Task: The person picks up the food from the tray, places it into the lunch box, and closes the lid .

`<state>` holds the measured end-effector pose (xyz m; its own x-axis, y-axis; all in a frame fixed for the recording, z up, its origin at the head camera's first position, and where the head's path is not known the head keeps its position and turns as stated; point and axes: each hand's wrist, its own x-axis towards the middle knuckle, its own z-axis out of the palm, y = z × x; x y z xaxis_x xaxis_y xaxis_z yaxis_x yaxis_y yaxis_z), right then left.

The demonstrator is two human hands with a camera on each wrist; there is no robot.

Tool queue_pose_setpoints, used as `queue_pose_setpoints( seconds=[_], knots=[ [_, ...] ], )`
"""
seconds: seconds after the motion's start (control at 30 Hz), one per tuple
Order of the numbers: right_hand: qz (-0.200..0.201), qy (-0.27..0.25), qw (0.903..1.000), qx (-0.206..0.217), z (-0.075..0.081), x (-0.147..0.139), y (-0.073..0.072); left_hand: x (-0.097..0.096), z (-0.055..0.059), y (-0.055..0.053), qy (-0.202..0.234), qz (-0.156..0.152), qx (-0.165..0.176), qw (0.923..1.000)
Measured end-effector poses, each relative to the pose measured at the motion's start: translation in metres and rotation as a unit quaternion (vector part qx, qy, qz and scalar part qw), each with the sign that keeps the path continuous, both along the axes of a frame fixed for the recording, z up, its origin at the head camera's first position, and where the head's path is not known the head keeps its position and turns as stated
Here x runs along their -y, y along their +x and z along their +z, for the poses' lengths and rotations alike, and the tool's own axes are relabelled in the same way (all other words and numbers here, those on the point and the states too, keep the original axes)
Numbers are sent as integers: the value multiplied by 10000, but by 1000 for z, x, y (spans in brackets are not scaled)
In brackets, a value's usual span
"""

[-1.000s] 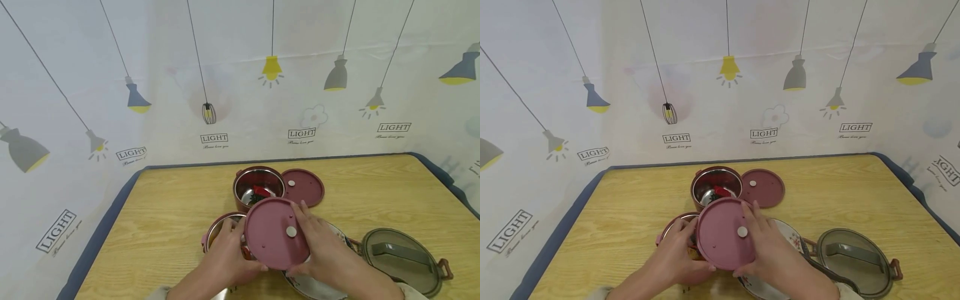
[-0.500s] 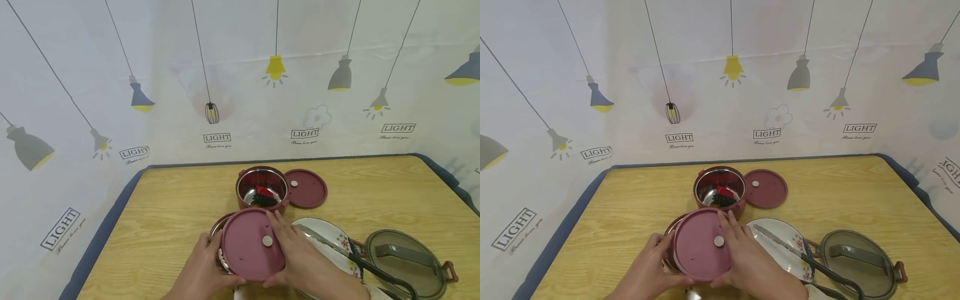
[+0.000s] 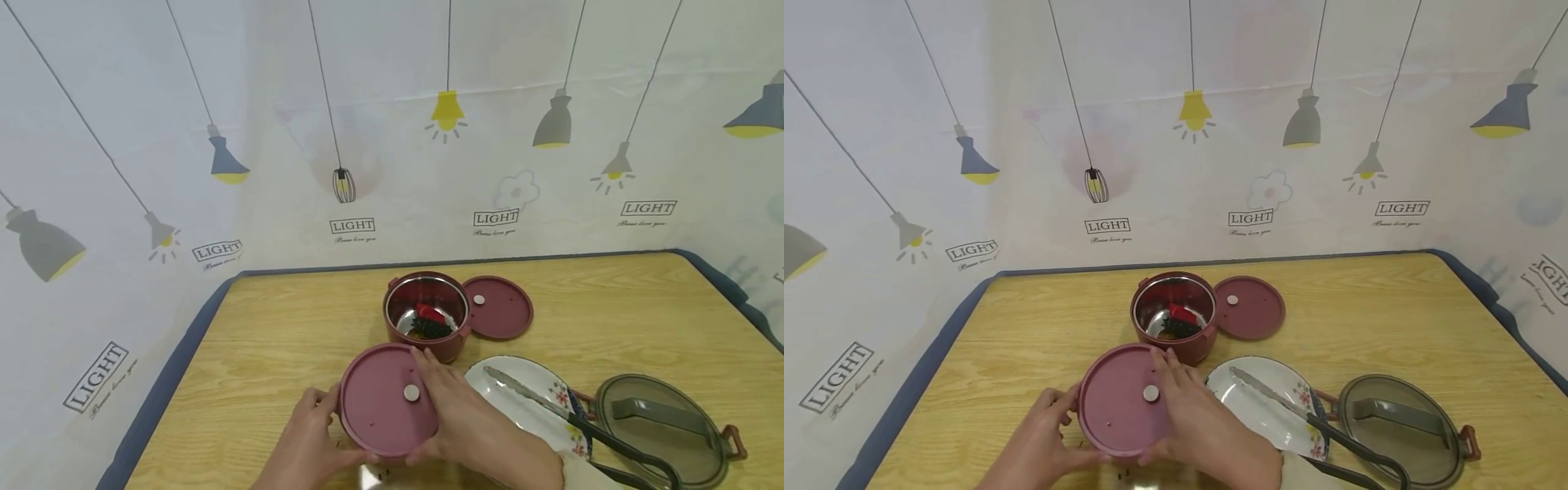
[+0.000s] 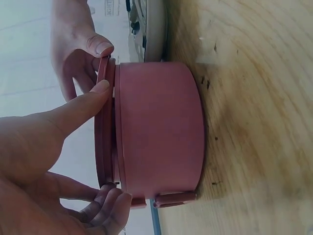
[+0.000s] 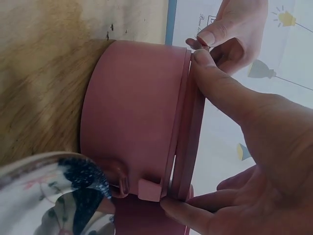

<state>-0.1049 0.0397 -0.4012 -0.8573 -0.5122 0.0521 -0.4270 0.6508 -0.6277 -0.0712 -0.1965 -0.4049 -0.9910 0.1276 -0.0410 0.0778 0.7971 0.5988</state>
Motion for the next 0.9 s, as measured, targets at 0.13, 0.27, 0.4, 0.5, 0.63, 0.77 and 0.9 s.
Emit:
queue_pose_setpoints(
  seconds=[0.13,0.27,0.4,0.5,0.63,0.77,0.9],
  knots=[
    [61,1,9999,-107,0,3,-2,3,-1,-2,33,109,-4,9999],
    [119,35,9999,-80,-2,4,-3,5,-2,-4,30,177,81,9998],
    [205,101,9997,43,-4,5,-4,6,-4,-6,-31,150,122,9998],
    [221,156,9996,74,-4,6,-4,6,-3,-6,-220,113,48,9997],
    [185,280,9994,14,-2,7,-5,6,5,-9,-515,87,135,9985],
    [95,413,9991,-5,0,10,-6,6,14,-19,-504,-18,352,9981],
    [-42,456,9989,117,1,16,-6,9,14,-33,-143,-630,549,9964]
  ],
)
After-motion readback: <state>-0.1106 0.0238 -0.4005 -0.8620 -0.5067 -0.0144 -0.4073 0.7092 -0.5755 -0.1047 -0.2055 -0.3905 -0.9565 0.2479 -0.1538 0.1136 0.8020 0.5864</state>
